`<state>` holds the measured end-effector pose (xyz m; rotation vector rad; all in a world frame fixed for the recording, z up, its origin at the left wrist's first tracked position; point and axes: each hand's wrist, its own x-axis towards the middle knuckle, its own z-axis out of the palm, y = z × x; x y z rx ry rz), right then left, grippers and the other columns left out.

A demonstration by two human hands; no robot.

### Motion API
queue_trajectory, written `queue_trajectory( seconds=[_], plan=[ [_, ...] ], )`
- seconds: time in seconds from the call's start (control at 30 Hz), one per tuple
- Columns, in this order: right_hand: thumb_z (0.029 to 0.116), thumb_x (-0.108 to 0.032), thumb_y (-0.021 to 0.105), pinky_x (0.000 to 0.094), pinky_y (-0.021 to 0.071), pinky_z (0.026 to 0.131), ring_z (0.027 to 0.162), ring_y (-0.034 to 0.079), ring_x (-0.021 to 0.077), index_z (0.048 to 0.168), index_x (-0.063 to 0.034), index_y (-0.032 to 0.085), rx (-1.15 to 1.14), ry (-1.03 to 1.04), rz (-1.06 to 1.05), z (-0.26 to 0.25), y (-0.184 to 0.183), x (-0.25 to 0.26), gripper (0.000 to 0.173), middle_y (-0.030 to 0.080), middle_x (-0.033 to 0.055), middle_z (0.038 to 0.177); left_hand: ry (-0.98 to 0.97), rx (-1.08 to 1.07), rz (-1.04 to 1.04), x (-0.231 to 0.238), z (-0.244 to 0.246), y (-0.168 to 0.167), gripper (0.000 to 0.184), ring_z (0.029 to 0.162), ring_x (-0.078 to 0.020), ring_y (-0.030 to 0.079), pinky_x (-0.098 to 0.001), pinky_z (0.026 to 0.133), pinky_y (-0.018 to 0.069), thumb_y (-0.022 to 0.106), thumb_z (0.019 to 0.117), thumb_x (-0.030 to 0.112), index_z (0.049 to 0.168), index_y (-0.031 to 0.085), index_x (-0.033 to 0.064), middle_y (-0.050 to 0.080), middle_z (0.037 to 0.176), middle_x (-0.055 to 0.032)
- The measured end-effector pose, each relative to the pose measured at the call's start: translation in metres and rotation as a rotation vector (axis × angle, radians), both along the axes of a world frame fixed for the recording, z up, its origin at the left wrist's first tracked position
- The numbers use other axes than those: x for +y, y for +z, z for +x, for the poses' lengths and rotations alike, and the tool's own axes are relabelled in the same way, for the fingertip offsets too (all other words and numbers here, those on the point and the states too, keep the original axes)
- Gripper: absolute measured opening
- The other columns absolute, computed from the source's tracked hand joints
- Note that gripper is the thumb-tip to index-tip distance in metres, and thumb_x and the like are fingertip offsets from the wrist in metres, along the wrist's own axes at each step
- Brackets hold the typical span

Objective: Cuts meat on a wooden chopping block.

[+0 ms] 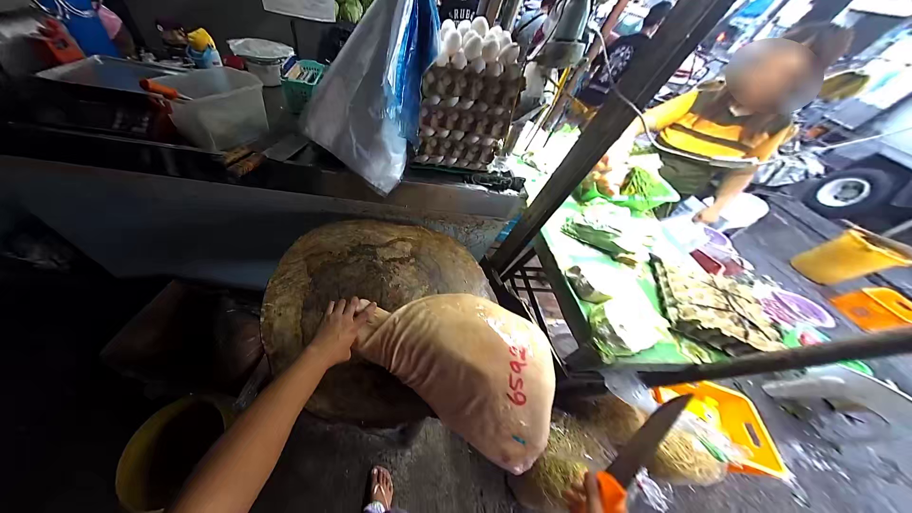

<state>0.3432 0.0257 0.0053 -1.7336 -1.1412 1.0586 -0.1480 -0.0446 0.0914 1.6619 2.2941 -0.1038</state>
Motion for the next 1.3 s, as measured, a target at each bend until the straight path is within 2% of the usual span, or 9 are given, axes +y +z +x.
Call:
queue_trajectory(
  seconds=[0.17,0.27,0.5,0.6,0.7,0.83,0.93,1.1,1.3],
  plan=[
    [0.1026,-0.023,0.059,0.0255,0.0585,0.057,0.057,0.063,0.0046,0.115,0.0058,0.058,-0.051,0.149,0.278,-0.029,0.090,0.007,0.032,0.063,-0.0012,0.071,-0.033,-0.075,-0.040,-0.023,-0.001,-0.005,0.116,0.135,-0.0519,0.044,-0.0649,0.112,0.0316,0.086,0.0738,0.018,0.166,0.017,0.0252,0.039,0.153,-0.0319],
    [0.0959,-0.024,0.063,0.0313,0.0594,0.057,0.057,0.065,0.0101,0.116,0.0068,0.062,-0.101,0.376,0.245,-0.066,0.106,-0.019,0.037,0.067,0.0037,0.075,-0.044,-0.116,-0.061,-0.022,-0.004,-0.003,0.116,0.135,-0.0526,0.044,-0.0652,0.110,0.0339,0.086,0.0751,0.020,0.166,0.015,0.0236,0.038,0.152,-0.0338],
    [0.1018,-0.020,0.056,0.0353,0.0615,0.062,0.062,0.068,0.0169,0.124,0.0068,0.058,0.030,0.421,0.019,-0.160,0.054,-0.135,0.035,0.067,0.0095,0.077,-0.095,-0.032,-0.054,-0.012,0.001,0.004,0.113,0.145,-0.0517,0.034,-0.0663,0.110,0.0349,0.085,0.0782,0.024,0.166,0.014,0.0172,0.026,0.161,-0.0318],
    [0.1073,-0.025,0.049,0.0326,0.0611,0.061,0.063,0.069,0.0155,0.124,0.0057,0.057,0.067,0.295,0.011,-0.172,0.029,-0.168,0.035,0.067,0.0084,0.078,-0.193,-0.014,0.052,-0.019,0.012,-0.008,0.111,0.157,-0.0476,0.002,-0.0716,0.120,0.0075,0.083,0.0834,0.029,0.165,0.011,0.0049,-0.001,0.171,-0.0238],
    [0.1090,-0.031,0.045,0.0331,0.0613,0.063,0.064,0.069,0.0153,0.125,0.0030,0.059,-0.001,0.217,0.016,-0.172,0.005,-0.201,0.040,0.068,0.0075,0.079,-0.338,0.033,0.189,-0.025,0.026,-0.023,0.110,0.154,-0.0527,0.012,-0.0716,0.120,0.0071,0.082,0.0844,0.039,0.163,0.016,-0.0011,0.015,0.167,-0.0318],
    [0.1087,-0.038,0.046,0.0498,0.0593,0.080,0.080,0.072,0.0293,0.132,0.0013,0.060,-0.122,0.250,-0.077,-0.177,-0.011,-0.240,0.048,0.072,0.0169,0.091,-0.380,0.104,0.172,-0.005,0.023,-0.013,0.101,0.146,-0.0532,0.032,-0.0688,0.116,0.0242,0.081,0.0835,0.026,0.161,0.022,-0.0011,0.036,0.157,-0.0338],
    [0.1087,-0.046,0.044,0.0559,0.0539,0.094,0.096,0.073,0.0348,0.136,-0.0031,0.060,-0.213,0.320,-0.178,-0.186,-0.014,-0.254,0.053,0.073,0.0196,0.102,-0.435,0.129,0.068,0.018,0.007,0.000,0.107,0.144,-0.0514,0.037,-0.0667,0.114,0.0313,0.086,0.0779,0.028,0.159,0.025,-0.0034,0.040,0.154,-0.0336],
    [0.1096,-0.048,0.041,0.0587,0.0527,0.093,0.105,0.070,0.0386,0.137,-0.0033,0.057,-0.262,0.404,-0.265,-0.203,-0.007,-0.260,0.055,0.071,0.0221,0.112,-0.466,0.152,-0.030,0.049,-0.009,0.006,0.113,0.139,-0.0505,0.044,-0.0648,0.110,0.0390,0.092,0.0739,0.035,0.156,0.027,-0.0090,0.045,0.148,-0.0349],
    [0.1102,-0.048,0.039,0.0579,0.0514,0.096,0.113,0.067,0.0383,0.135,-0.0031,0.057,-0.304,0.407,-0.372,-0.212,0.008,-0.258,0.054,0.069,0.0222,0.118,-0.395,0.149,-0.059,0.052,-0.008,0.001,0.122,0.150,-0.0494,0.026,-0.0697,0.116,0.0251,0.092,0.0728,0.031,0.160,0.015,-0.0064,0.028,0.160,-0.0336]
  ],
)
